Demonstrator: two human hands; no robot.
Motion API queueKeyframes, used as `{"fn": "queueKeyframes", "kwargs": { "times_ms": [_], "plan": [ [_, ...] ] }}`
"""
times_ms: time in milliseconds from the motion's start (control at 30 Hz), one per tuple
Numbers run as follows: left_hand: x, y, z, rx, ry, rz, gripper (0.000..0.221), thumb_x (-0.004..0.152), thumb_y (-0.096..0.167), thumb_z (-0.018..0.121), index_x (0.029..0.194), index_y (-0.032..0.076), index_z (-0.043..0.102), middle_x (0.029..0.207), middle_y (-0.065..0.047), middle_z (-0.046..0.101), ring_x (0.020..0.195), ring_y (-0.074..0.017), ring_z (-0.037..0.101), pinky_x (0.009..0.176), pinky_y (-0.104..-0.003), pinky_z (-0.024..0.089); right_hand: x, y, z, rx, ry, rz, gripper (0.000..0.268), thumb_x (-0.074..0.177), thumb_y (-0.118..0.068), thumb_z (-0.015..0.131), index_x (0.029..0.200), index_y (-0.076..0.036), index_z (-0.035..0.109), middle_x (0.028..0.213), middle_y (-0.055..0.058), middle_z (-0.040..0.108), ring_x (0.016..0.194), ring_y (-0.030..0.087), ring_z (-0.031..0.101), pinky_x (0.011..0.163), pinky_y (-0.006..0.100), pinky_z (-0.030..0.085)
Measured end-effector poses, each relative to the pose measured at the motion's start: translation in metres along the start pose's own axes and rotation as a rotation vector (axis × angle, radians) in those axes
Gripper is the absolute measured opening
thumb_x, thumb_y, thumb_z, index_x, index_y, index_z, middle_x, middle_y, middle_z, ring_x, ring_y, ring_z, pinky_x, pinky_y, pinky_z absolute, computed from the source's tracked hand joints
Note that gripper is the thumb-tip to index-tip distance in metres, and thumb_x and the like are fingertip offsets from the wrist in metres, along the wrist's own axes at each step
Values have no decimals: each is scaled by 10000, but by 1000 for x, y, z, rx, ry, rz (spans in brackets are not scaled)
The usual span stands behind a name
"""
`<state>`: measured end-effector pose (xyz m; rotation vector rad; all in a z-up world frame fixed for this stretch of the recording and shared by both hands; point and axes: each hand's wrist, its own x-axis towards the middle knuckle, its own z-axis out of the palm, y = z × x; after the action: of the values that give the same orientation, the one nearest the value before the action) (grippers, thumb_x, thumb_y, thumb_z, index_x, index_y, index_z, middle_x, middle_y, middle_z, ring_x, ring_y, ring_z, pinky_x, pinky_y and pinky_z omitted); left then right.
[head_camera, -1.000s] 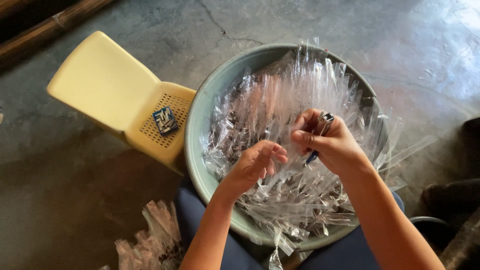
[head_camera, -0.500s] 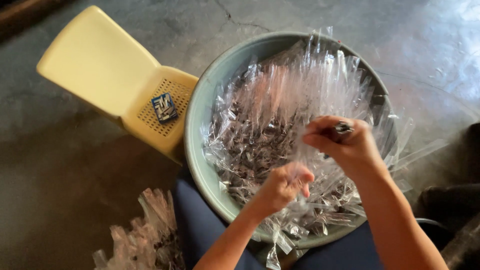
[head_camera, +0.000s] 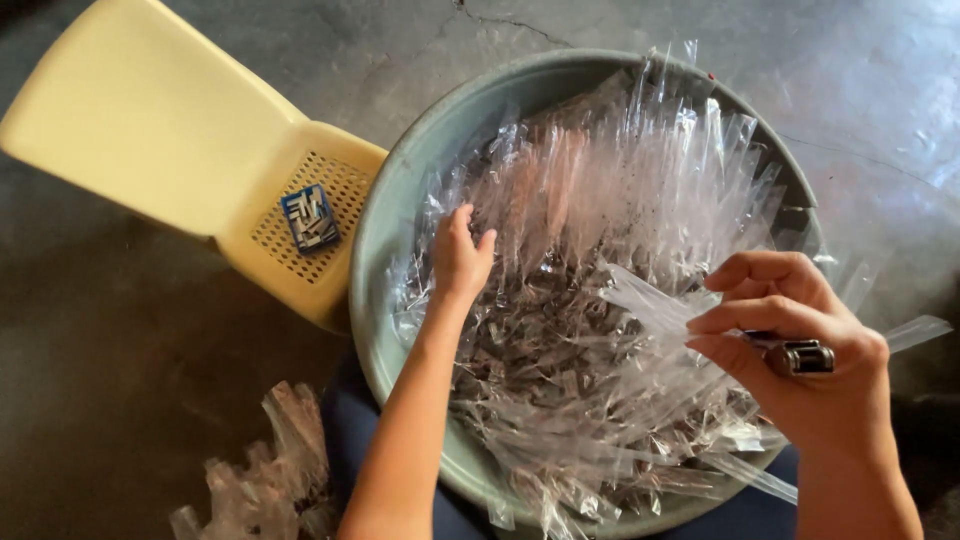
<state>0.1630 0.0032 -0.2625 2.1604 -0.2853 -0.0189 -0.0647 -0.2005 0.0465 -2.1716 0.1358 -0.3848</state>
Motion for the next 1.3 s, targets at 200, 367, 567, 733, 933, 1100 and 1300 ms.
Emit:
{"fn": "queueKeyframes", "kwargs": {
  "times_ms": [200,367,567,733,933,1100,1300],
  "plan": [
    [-4,28,5,-102,95,7,46,879,145,662,862,111,689,792,-44,736,724,-249,688,673,-404,521,4,3,10,106,-7,-65,100,806,-1,777,892,-30,735,971,120,736,886,173,710,759,220,585],
    [-67,144,-81,-880,-164,-72,165,1032,62,600,1182,29,659,1071,-167,780,927,-232,786,822,-256,673,13,7,36,213,-71,447,246,816,-157,814,1025,-32,771,727,71,708,578,136,609,511,254,555],
    [-117,183,-112,-754,-125,188,193,965,42,675,1135,55,766,1045,-167,803,1048,-243,762,940,-357,599,18,16,64,666,-43,356,469,839,-68,758,1267,44,602,623,8,534,523,93,533,497,223,476],
    [-132,190,-125,-826,-253,279,280,977,241,649,1172,41,672,1171,-193,714,1134,-298,686,1024,-457,520,17,4,72,772,0,250,139,823,64,764,936,82,684,561,69,538,452,123,523,462,251,439],
    [-148,204,-109,-813,-446,149,254,1060,333,566,1080,83,610,819,-62,618,771,-159,597,761,-352,501,22,21,78,602,-29,162,178,753,61,845,858,46,702,581,54,529,411,87,499,390,212,425],
    [-161,196,-110,-819,-455,-7,415,1128,345,441,837,101,609,525,15,500,476,-99,491,515,-239,438,17,6,81,856,57,336,318,826,29,782,1108,88,647,740,77,505,381,130,469,305,297,384],
    [-152,194,-117,-538,-220,6,489,1113,393,396,772,87,567,500,-116,555,456,-217,595,505,-362,501,6,-26,128,1244,279,667,478,864,-114,782,1280,24,592,843,83,653,720,184,662,639,318,537]
  ]
}}
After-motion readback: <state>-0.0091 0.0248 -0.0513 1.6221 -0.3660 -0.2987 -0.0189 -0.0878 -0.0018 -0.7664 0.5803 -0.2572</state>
